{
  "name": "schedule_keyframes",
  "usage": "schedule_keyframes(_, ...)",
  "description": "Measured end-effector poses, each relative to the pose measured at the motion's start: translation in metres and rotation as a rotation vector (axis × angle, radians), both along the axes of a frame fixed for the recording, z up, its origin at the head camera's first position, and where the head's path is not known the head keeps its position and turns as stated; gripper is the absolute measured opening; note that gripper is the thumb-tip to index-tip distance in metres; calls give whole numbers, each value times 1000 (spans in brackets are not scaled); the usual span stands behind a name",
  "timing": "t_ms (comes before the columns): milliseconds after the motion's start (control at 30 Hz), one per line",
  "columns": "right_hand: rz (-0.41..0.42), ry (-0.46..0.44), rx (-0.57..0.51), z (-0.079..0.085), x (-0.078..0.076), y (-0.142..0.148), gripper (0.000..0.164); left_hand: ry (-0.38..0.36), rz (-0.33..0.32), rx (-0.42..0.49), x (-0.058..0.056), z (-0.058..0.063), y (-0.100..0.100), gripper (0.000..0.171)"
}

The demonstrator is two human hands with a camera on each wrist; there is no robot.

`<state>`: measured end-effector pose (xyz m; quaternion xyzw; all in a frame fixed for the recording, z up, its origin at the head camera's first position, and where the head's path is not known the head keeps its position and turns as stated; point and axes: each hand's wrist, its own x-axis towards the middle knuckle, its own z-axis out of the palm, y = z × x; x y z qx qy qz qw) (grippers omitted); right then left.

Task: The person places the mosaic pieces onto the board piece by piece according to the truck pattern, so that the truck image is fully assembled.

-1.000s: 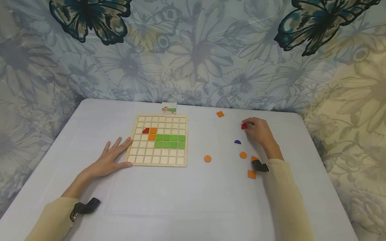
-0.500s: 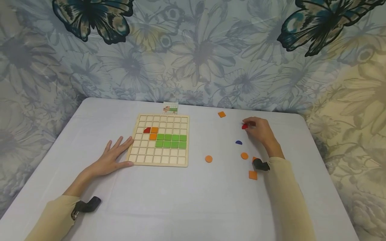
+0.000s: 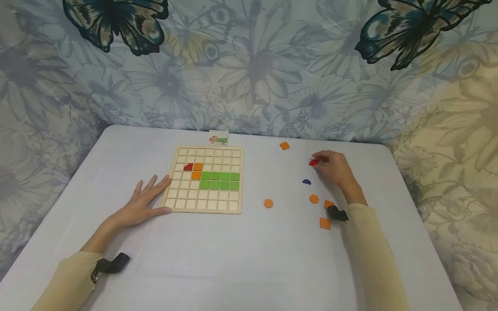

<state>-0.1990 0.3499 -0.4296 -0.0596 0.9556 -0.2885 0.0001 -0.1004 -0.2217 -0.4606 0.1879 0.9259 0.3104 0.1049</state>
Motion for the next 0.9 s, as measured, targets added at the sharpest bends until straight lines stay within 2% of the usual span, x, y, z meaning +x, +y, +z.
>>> schedule_keyframes(233,4,-7,0,3,3,-6,34,-11,2,-14,-2,-1,-1,94)
schedule_keyframes(533,80,5,-34,10,11,-19,32,0,-3,-11,-2,1,-1,94)
schedule_keyframes(900,145,70,-49,13,12,-42,31,32,-8,27,1,0,0,94)
